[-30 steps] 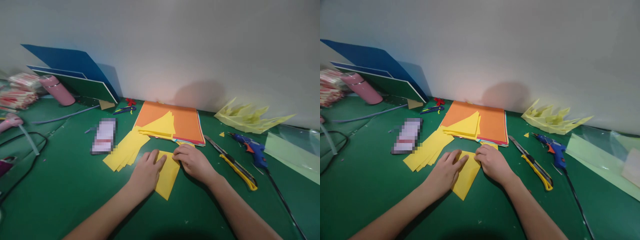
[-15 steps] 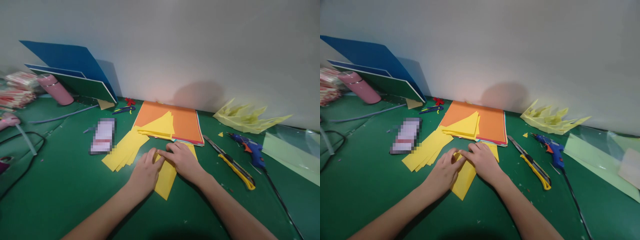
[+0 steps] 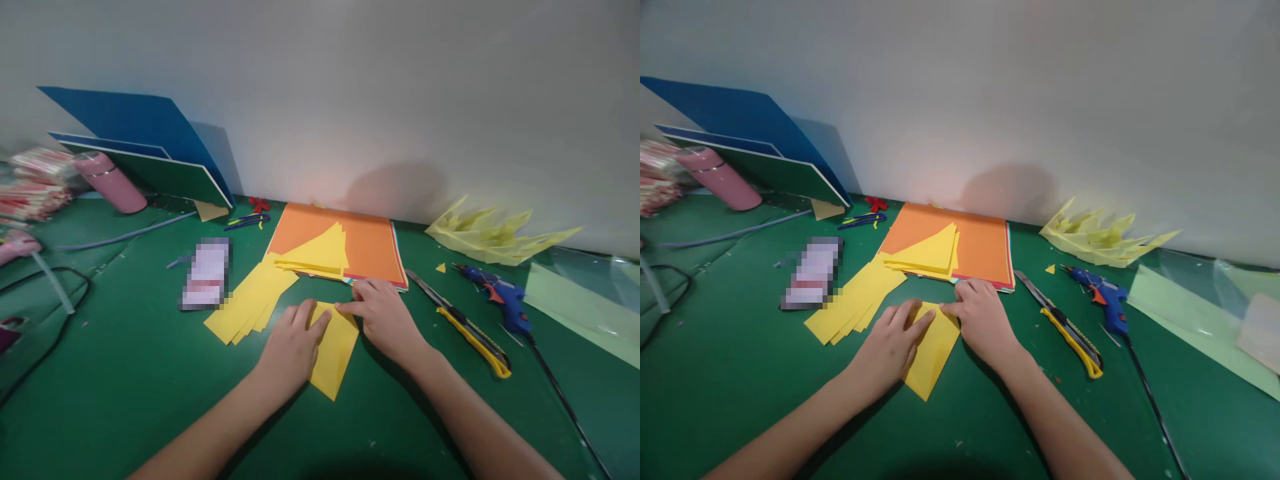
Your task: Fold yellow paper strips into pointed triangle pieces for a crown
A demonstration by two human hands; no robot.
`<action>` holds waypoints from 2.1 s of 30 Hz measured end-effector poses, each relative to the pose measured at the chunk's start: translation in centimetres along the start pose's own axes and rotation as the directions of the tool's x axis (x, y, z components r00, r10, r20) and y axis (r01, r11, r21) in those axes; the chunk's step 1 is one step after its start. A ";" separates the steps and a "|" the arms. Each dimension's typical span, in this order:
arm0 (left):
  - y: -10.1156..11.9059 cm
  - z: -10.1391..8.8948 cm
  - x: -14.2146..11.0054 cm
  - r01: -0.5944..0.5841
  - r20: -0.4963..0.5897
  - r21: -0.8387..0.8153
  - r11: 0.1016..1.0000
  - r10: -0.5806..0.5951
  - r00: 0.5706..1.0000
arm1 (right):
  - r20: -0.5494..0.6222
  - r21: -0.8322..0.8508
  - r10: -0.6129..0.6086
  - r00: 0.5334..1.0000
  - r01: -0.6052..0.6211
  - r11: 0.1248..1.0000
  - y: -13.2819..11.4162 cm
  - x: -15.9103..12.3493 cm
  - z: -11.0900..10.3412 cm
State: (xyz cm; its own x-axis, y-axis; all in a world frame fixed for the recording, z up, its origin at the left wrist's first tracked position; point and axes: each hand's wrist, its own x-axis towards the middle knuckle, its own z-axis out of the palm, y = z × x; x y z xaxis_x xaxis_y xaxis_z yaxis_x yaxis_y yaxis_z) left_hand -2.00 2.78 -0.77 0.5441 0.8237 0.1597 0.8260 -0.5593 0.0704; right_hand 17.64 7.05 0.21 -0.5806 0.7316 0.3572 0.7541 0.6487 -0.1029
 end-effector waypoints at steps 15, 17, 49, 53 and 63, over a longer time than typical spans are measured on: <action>0.0 -0.2 -0.1 -0.003 -0.029 -0.046 0.999 0.002 1.000 | -0.065 0.243 0.172 0.983 -0.152 0.958 -0.6 -0.5 1.0; 0.0 -0.3 -0.1 -0.006 -0.039 -0.077 0.997 0.003 0.999 | -0.035 0.289 0.199 0.979 -0.181 0.940 -0.7 -0.3 0.9; -1.7 -1.3 -0.5 -0.147 -0.015 -0.348 0.926 0.152 0.988 | 0.017 0.139 -0.063 0.998 0.060 0.988 -3.3 -1.6 0.4; -1.9 -1.1 -0.8 -0.007 -0.073 -0.442 0.897 -0.028 0.997 | 0.053 0.253 -0.003 0.999 -0.011 0.967 -3.4 -1.3 0.9; -3.3 -0.7 -0.7 0.312 -0.092 -0.610 0.729 -0.455 0.886 | 0.126 0.131 0.027 0.992 -0.044 0.990 -3.4 -0.2 1.6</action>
State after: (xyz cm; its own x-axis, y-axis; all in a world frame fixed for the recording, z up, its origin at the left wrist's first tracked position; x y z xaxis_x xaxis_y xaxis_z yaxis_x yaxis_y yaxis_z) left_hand -5.16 4.00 -0.39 0.0921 0.9755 0.1998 0.6815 -0.2080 0.7016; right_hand 14.69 4.98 -1.00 -0.5940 0.7697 0.2340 0.7320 0.6378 -0.2395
